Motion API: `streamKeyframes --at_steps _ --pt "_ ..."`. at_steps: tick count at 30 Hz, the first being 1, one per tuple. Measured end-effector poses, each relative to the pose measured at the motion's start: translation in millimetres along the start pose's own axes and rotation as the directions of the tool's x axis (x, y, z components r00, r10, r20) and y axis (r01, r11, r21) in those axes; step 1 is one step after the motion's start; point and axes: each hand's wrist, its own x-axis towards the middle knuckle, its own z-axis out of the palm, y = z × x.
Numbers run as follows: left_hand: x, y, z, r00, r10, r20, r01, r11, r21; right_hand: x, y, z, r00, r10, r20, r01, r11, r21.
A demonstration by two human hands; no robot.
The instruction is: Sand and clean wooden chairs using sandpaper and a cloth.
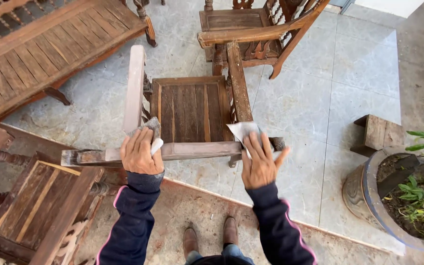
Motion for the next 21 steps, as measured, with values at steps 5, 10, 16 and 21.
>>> streamKeyframes --at_steps 5,10,16,21 --pt "-8 -2 13 0.997 -0.039 -0.059 0.038 0.999 -0.022 -10 22 14 0.997 -0.052 -0.053 0.056 0.997 0.061" --pt "-25 -3 16 0.995 -0.080 -0.066 0.077 0.996 -0.047 -19 40 33 0.990 -0.132 -0.045 0.133 0.991 0.008" --pt "-23 25 -10 0.995 -0.082 -0.064 0.074 0.990 -0.122 -29 73 48 0.996 -0.076 -0.037 0.079 0.992 0.099" --pt "-23 18 -29 0.999 0.017 0.048 -0.009 0.987 -0.163 -32 99 61 0.992 -0.125 -0.024 0.126 0.991 0.045"
